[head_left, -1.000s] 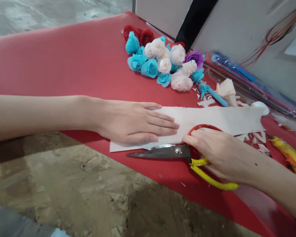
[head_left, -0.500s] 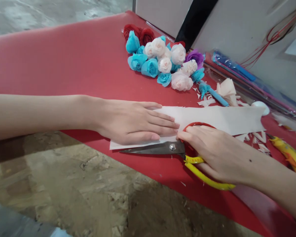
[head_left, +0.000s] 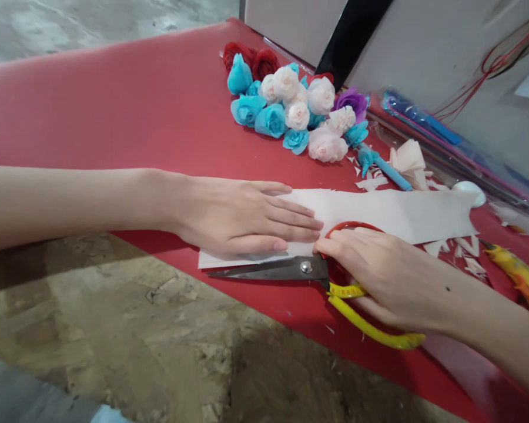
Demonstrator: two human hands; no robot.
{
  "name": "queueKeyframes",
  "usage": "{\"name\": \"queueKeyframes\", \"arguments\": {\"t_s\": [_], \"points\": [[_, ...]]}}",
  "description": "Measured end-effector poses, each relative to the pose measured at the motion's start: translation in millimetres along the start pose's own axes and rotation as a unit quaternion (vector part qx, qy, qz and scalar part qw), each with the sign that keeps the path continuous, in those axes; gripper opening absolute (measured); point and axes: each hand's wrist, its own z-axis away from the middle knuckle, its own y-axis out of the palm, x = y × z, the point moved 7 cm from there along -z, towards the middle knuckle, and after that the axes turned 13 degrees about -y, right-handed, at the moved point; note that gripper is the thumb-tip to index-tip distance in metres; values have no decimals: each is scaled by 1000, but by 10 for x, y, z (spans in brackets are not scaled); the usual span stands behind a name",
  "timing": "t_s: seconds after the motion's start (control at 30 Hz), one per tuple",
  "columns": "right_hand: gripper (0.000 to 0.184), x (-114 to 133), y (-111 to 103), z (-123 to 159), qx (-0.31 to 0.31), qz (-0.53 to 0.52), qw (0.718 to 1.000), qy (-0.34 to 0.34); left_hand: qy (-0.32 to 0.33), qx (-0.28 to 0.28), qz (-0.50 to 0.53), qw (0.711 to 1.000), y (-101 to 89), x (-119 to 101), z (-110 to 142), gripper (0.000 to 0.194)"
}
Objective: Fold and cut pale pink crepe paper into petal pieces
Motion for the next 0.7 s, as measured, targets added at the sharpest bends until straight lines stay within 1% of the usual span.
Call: {"name": "queueKeyframes", "arguments": {"t_s": [0.1,0.23,0.43,0.6,0.7], "points": [[32,6,7,3,-1,20,1000,-8,-5,-1,9,1000,-4,9,-3,46],[25,18,-2,14,-16,50,999,-11,-11,1,18,1000,-7,13,-4,46],[27,49,-6,42,-27,85,996,-24,-23,7,23,999,6,27,1,46],[27,48,-3,62,-27,85,996,-28,-16,-6,38,999,-13,22,5,47],[26,42,3,59,-17,65,998,-16,-9,-7,36,999,-13,14,6,46]]}}
